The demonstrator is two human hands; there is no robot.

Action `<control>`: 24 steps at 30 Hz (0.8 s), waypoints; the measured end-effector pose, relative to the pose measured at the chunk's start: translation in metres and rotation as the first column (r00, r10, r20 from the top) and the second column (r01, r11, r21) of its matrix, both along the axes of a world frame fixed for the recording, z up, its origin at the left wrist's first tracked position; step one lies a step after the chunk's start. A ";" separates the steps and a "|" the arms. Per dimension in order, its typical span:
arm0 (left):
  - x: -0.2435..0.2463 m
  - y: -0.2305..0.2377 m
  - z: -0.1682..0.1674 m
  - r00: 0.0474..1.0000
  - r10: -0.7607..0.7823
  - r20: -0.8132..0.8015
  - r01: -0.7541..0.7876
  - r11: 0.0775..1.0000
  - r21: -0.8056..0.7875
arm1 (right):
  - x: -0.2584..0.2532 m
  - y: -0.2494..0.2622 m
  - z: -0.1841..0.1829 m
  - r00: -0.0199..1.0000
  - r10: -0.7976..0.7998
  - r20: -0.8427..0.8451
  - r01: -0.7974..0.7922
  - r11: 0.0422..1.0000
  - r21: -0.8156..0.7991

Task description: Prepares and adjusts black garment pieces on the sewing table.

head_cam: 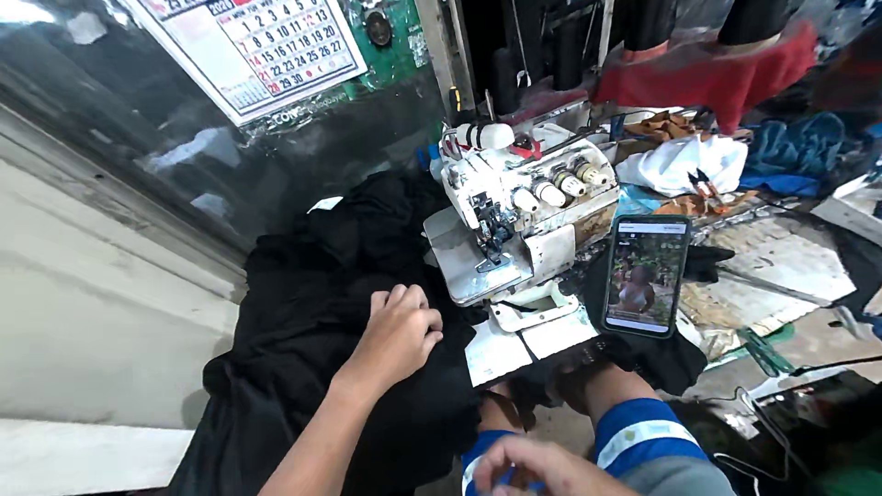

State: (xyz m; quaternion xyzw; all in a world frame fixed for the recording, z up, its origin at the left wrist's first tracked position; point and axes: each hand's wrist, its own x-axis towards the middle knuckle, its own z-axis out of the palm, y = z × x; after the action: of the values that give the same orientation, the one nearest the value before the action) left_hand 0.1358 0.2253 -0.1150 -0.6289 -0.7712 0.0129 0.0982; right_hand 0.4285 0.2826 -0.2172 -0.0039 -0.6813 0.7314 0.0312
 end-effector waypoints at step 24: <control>0.006 -0.061 0.071 0.824 -0.363 0.436 -0.028 0.741 0.671 | -0.066 -0.017 0.025 0.995 -0.098 -0.023 0.099 0.991 0.087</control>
State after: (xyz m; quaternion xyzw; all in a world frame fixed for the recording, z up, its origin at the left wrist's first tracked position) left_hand 0.1416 0.1646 -0.0440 -0.6017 -0.6588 -0.4425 0.0897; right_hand 0.3624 0.2661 -0.1919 -0.0294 -0.7113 0.6983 0.0738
